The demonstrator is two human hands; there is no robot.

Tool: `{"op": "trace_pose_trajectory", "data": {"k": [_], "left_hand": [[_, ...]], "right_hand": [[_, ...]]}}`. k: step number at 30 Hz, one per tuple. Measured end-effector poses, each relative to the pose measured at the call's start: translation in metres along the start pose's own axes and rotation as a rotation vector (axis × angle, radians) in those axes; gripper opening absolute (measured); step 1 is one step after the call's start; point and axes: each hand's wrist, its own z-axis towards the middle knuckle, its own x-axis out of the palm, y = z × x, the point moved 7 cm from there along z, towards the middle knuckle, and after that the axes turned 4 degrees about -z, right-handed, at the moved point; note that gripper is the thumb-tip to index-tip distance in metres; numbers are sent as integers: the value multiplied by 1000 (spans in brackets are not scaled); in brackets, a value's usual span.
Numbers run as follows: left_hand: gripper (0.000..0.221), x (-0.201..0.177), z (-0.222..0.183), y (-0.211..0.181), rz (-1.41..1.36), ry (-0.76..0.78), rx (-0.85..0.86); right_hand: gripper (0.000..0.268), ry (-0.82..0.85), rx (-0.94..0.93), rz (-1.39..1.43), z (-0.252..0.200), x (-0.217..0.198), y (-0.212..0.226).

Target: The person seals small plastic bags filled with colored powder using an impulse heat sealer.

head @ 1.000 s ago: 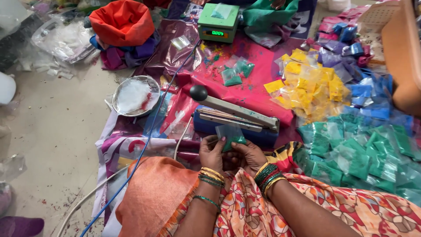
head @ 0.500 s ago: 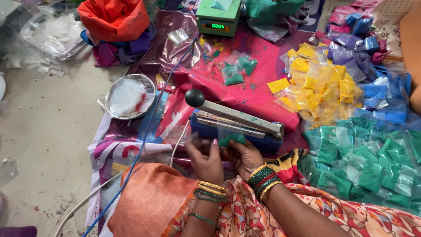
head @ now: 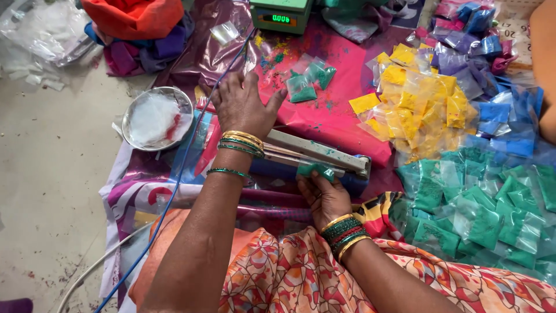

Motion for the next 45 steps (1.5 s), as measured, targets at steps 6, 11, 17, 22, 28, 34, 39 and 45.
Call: {"op": "trace_pose_trajectory", "data": {"k": [6,11,17,22,28,34,39,45], "left_hand": [[85,51,-20,31,56,332,-164],[88,71,-31,47,46,355,-198],[86,78,-38,50,45,325,-215],[90,76,-39,51,52,275,-191],[86,65,-38,47,1,197,-173],[84,60,-32,43,-52,369,-270],[82,16,-25,25,-219,70,-124],[24,31,-156,40,-1241,-505,-512]], "right_hand": [[22,-29,-31,24,5,-5,-3],[18,-32,-34,-19,6,-10,-5],[22,-49,16,-128,-6,-9,-10],[33,-98,19,-152,-13,-4,-8],[35,-100,-17,-198,-10,-2,-9],[30,-89,-20,-155,1,-19,-12],[25,-62,0,-82,1,-25,-10],[29,-117,-19,-81,4,-20,0]]}}
